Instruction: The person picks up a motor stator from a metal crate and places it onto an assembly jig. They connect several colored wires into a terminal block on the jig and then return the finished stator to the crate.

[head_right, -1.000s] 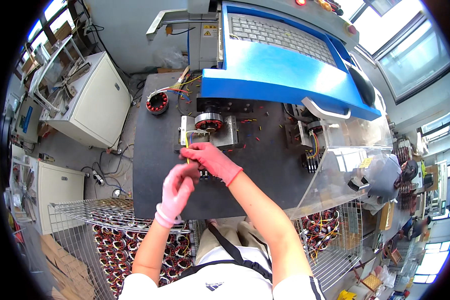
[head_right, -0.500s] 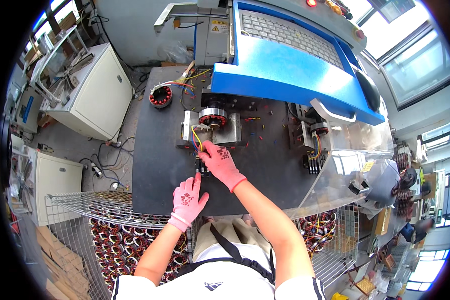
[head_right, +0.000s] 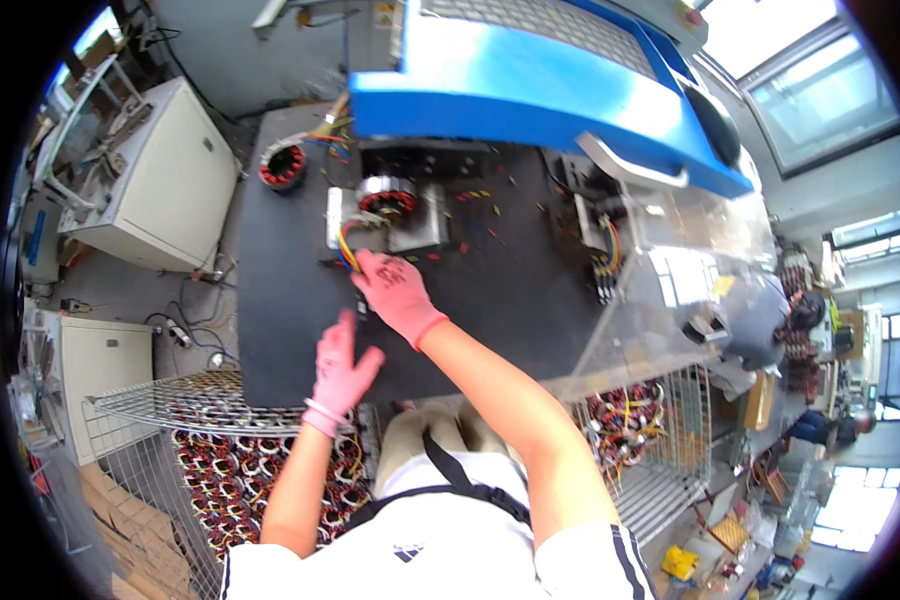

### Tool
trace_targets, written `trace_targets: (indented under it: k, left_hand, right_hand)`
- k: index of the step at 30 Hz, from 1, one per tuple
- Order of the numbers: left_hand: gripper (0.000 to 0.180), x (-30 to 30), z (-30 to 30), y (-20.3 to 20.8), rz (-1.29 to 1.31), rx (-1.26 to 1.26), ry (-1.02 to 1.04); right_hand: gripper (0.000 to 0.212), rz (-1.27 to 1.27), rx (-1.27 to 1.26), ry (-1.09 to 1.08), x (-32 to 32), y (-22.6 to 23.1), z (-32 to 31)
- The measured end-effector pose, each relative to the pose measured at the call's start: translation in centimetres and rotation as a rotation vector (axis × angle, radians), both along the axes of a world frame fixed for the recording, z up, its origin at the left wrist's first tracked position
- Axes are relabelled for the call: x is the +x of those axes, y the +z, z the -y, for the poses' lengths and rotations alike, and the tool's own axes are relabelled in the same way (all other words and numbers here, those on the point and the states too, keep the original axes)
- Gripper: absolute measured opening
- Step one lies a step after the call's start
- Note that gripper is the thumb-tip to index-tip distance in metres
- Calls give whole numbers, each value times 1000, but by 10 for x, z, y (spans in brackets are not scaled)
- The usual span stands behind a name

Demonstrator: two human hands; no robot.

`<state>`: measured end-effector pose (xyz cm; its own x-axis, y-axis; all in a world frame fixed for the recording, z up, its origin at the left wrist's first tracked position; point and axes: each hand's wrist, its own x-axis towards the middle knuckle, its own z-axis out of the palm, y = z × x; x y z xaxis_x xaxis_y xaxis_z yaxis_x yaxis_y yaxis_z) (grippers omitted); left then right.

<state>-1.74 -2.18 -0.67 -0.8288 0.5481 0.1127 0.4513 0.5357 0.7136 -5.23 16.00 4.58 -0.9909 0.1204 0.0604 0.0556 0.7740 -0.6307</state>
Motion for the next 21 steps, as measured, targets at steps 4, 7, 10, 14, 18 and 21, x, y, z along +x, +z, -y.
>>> trace_targets:
  k: [4, 7, 10, 14, 18, 21]
  left_hand:
    - [71, -3, 7, -21, 266, 149, 34]
    - [67, -8, 14, -24, 426, 193, 112]
    - [61, -9, 12, -24, 513, 240, 177]
    - [54, 8, -6, -11, 562, 387, 423]
    - [51, 59, -33, -16, 374, 517, 595]
    - [52, 116, -38, -7, 239, 471, 670]
  right_hand:
    - [37, -63, -150, -43, 52, 66, -18]
    - [27, -296, -70, -60, 115, 136, -57]
    - [25, -557, 84, -319, 202, 183, -143]
    - [35, -745, 393, -1001, 324, 149, -317]
    - [55, -584, -421, -1252, 466, 13, -478]
    - [65, -422, -534, -1109, 448, 4, -446]
